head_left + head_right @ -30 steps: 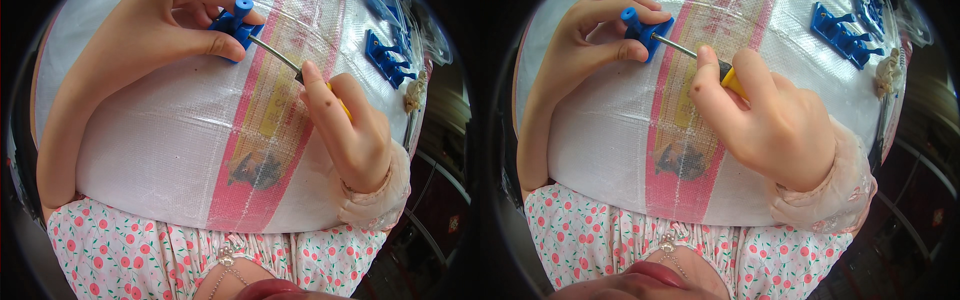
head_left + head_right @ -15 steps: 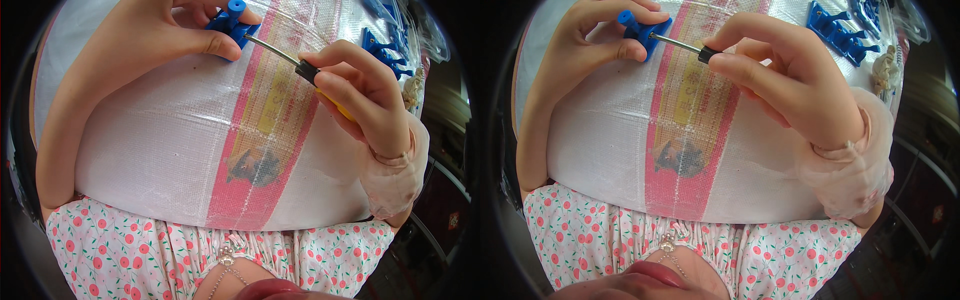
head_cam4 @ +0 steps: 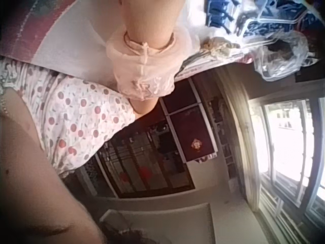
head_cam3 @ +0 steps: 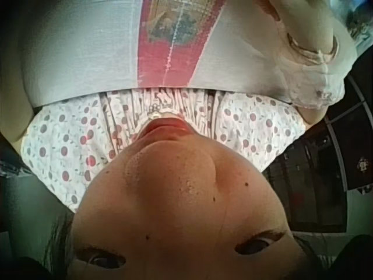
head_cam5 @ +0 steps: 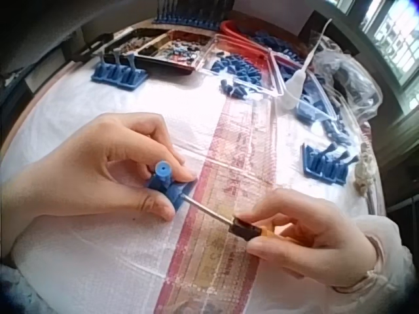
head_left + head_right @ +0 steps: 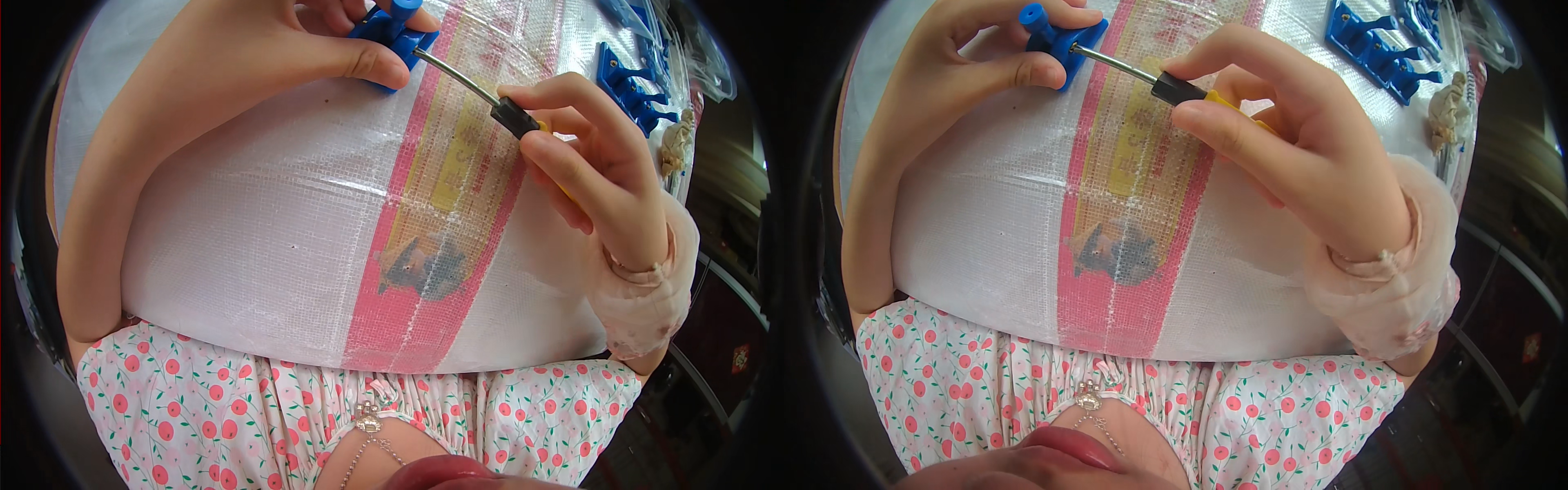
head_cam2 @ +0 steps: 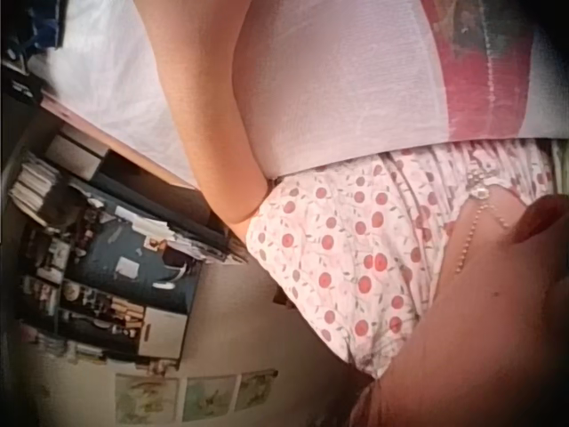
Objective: Assembling small blue plastic components using a yellow-handled screwdriver.
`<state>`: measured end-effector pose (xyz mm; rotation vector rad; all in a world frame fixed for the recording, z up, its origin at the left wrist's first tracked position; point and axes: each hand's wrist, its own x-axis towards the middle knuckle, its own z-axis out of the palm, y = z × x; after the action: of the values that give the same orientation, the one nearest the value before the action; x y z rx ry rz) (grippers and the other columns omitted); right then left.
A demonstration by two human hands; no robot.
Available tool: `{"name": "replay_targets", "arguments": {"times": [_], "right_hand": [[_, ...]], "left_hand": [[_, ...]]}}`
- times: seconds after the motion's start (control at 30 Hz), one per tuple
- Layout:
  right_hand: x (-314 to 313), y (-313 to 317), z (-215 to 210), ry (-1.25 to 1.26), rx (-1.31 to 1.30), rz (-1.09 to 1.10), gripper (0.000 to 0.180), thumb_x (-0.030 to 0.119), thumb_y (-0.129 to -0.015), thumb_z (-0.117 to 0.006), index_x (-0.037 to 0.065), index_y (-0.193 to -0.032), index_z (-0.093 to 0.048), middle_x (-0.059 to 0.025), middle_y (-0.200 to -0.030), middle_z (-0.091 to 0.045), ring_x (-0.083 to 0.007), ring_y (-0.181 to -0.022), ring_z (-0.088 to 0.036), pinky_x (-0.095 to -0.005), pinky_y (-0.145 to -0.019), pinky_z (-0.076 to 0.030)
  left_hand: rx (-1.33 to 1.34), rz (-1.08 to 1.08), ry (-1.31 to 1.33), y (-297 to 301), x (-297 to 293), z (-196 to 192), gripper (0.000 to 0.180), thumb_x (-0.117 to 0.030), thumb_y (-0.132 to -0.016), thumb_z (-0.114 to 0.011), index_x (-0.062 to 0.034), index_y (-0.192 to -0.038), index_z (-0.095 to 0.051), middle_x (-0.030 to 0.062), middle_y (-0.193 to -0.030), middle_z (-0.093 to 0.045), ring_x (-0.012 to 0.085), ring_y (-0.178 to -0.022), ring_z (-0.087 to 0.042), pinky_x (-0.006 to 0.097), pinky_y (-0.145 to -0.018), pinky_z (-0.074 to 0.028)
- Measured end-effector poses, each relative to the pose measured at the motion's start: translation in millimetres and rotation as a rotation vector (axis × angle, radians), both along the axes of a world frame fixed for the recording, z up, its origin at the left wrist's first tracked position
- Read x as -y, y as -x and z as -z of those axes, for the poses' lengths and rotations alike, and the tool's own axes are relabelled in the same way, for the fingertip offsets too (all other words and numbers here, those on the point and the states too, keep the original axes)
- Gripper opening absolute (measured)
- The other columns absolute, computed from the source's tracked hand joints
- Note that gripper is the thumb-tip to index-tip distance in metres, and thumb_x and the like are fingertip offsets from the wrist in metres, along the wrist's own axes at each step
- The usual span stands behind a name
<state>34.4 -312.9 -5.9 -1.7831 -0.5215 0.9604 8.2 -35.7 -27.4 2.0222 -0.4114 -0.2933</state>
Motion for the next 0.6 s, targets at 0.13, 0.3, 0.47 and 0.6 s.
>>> {"name": "replay_targets", "arguments": {"times": [0.13,0.3,0.47,0.6], "right_hand": [[4.1,2.0,4.4,-0.045,0.386,-0.107,0.032,0.0,-0.094,-0.059,0.002,-0.125,-0.057,-0.005,-0.11,-0.065,0.0008,-0.059,-0.049,-0.0141,-0.047,-0.033],[-0.6,-0.1,-3.1,-0.031,0.478,-0.15,0.035,-0.004,-0.091,-0.062,0.002,-0.125,-0.059,-0.007,-0.121,-0.063,-0.0065,-0.073,-0.059,-0.0173,-0.057,-0.044],[-6.3,-1.7,-6.0,0.033,0.812,-0.236,0.036,-0.005,-0.086,-0.067,0.0,-0.122,-0.062,-0.0108,-0.107,-0.066,-0.018,-0.082,-0.066,-0.0235,-0.068,-0.051],[-10.8,1.0,-7.6,0.07,0.891,-0.267,0.04,-0.006,-0.083,-0.071,0.0,-0.121,-0.063,-0.0124,-0.094,-0.065,-0.0196,-0.079,-0.065,-0.0244,-0.066,-0.05]], "left_hand": [[0.022,-0.014,-0.02,-3.0,-5.0,-3.4,0.036,-0.019,-0.074,-0.085,-0.0068,-0.106,-0.074,0.0085,-0.096,-0.063,0.0163,-0.087,-0.059,0.023,-0.068,-0.053],[0.006,-0.041,-0.043,-1.8,-10.3,-5.9,0.036,-0.021,-0.074,-0.085,-0.0079,-0.106,-0.075,0.0085,-0.095,-0.063,0.0161,-0.087,-0.059,0.023,-0.068,-0.053],[0.058,-0.027,-0.051,-3.4,-11.7,-8.9,0.035,-0.02,-0.074,-0.085,-0.0084,-0.106,-0.075,0.0083,-0.096,-0.064,0.0162,-0.086,-0.059,0.023,-0.068,-0.053],[0.049,-0.06,-0.047,0.1,-8.4,-11.1,0.035,-0.02,-0.074,-0.085,-0.0078,-0.105,-0.075,0.0082,-0.096,-0.064,0.0163,-0.086,-0.06,0.023,-0.068,-0.053]]}}
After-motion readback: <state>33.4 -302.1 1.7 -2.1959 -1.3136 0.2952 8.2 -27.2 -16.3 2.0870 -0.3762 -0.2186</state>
